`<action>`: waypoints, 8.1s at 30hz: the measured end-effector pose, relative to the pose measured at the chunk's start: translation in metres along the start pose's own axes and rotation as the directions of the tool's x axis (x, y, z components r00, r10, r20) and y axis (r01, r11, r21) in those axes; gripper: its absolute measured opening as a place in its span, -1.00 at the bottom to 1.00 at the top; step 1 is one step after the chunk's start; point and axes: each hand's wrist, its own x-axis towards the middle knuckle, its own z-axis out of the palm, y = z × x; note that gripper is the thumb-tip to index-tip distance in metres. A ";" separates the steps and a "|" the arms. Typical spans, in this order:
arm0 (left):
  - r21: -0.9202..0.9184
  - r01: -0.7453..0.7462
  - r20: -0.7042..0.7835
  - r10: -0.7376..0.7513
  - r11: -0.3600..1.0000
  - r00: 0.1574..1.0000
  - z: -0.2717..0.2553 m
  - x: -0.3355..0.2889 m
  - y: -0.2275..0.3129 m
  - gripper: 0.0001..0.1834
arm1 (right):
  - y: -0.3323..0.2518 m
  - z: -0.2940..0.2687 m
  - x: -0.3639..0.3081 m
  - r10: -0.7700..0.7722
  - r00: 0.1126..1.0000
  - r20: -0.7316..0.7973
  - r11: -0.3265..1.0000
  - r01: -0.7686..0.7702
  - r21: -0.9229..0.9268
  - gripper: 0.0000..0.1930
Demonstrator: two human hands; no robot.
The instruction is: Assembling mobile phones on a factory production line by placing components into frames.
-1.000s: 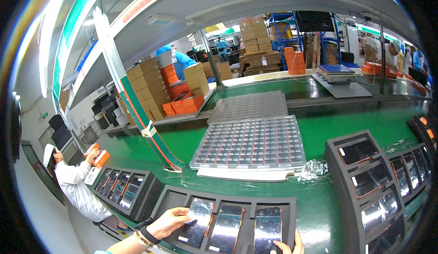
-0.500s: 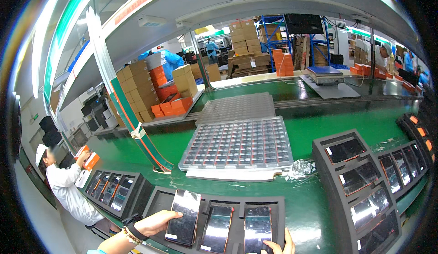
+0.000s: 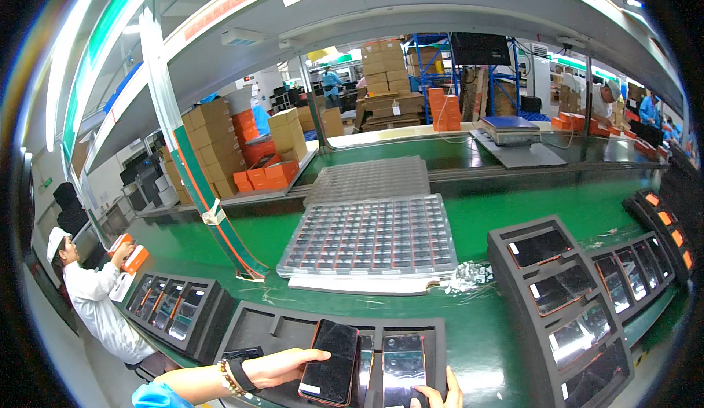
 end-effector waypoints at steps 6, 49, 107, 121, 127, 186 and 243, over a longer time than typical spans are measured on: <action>0.014 0.030 0.050 -0.031 0.999 0.998 0.008 0.017 -0.010 -0.57 | 0.002 0.007 0.000 -0.070 0.992 -0.101 0.997 0.066 -0.042 -0.76; 0.605 -0.563 0.200 0.577 0.563 0.792 0.055 0.005 0.039 -0.55 | 0.013 -0.020 0.002 0.032 0.992 0.125 0.962 -0.064 0.264 -0.54; 0.746 -0.660 0.480 0.757 -0.087 0.443 -0.065 0.007 0.008 -0.35 | -0.119 0.330 0.326 -0.744 0.580 0.331 0.541 0.814 -0.209 -0.81; 0.748 -0.657 0.481 0.761 -0.096 0.436 -0.067 0.009 0.008 -0.38 | -0.124 0.335 0.342 -0.740 0.533 0.410 0.447 0.845 -0.292 -0.92; 0.744 -0.658 0.481 0.775 -0.113 0.410 -0.065 0.009 0.006 -0.38 | -0.125 0.340 0.357 -0.771 0.509 0.382 0.416 0.857 -0.303 -0.95; 0.736 -0.667 0.480 0.784 -0.116 0.394 -0.063 0.009 0.006 -0.41 | -0.120 0.311 0.373 -0.686 0.654 0.319 0.714 0.690 0.120 -0.82; 0.628 -0.773 0.293 0.893 0.088 0.340 -0.061 0.035 -0.002 -0.81 | -0.062 0.085 0.122 -0.370 0.925 0.087 0.900 0.334 0.280 -0.87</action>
